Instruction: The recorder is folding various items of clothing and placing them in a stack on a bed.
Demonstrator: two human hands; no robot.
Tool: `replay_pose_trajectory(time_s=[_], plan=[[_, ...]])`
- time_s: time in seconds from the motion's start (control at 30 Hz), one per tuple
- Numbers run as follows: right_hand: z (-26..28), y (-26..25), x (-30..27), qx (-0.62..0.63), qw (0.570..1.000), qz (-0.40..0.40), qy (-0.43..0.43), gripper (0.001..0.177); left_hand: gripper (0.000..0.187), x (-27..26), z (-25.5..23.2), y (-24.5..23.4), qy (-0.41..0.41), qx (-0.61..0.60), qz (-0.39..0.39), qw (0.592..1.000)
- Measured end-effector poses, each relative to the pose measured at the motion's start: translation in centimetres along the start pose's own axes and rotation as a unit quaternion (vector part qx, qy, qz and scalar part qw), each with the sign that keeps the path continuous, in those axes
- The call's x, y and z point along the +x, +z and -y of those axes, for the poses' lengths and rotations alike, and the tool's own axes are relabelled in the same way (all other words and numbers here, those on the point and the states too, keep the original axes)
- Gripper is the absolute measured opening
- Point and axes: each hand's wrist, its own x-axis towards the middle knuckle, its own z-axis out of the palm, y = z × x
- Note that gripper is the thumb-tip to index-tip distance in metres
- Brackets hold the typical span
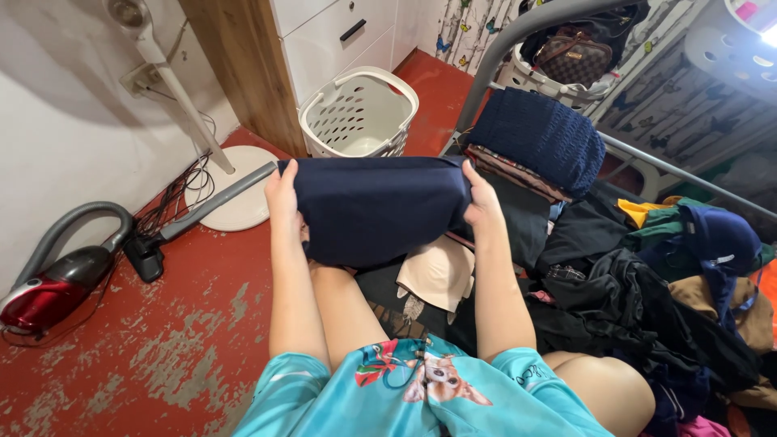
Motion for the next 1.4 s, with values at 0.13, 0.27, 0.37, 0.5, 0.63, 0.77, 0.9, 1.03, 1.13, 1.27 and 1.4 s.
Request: replay_pose_trajectory(time_s=[0.13, 0.27, 0.37, 0.5, 0.63, 0.77, 0.9, 1.03, 1.13, 1.27, 1.4], plan=[[-3.7, -5.3, 5.2, 0.041, 0.993, -0.091, 0.064, 0.028, 0.023, 3.2, 3.6, -1.5, 0.029, 0.117, -0.065, 0.991], [-6.7, -8.8, 8.8, 0.118, 0.985, -0.108, 0.063, 0.02, 0.03, 4.1, 5.6, -0.3, 0.047, 0.222, -0.144, 0.963], [-5.6, -2.1, 4.3, 0.104, 0.988, -0.11, 0.01, 0.018, 0.032, 2.8, 5.8, 2.6, 0.135, 0.239, -0.153, 0.949], [-5.7, 3.4, 0.9, -0.084, 0.987, -0.061, -0.124, 0.009, 0.035, -1.8, 3.2, 8.4, 0.207, 0.33, -0.142, 0.91], [-6.9, 7.0, -1.6, -0.188, 0.968, -0.018, -0.164, 0.009, 0.033, -5.9, 2.2, 12.7, 0.248, 0.379, -0.116, 0.884], [-7.7, 8.6, -3.7, -0.243, 0.954, 0.074, -0.161, 0.022, 0.029, -8.8, 1.9, 14.9, 0.243, 0.409, -0.029, 0.879], [-7.1, 10.3, -6.1, -0.279, 0.932, 0.12, -0.197, 0.034, 0.025, -9.5, 1.1, 15.3, 0.27, 0.402, 0.01, 0.875], [-6.7, 9.8, -6.1, -0.353, 0.877, 0.085, -0.316, 0.028, 0.024, -9.8, 0.4, 15.5, 0.208, 0.369, 0.047, 0.905], [-5.6, 10.2, -6.6, -0.413, 0.808, 0.036, -0.42, 0.022, 0.022, -9.7, 0.7, 15.4, 0.211, 0.318, 0.133, 0.915], [-4.1, 10.8, -7.1, -0.477, 0.725, -0.01, -0.496, 0.024, 0.015, -9.1, 0.9, 15.1, 0.142, 0.266, 0.206, 0.931], [-1.2, 15.0, -10.8, -0.492, 0.668, 0.03, -0.558, 0.041, 0.012, -7.8, 1.8, 13.8, 0.099, 0.223, 0.272, 0.931]])
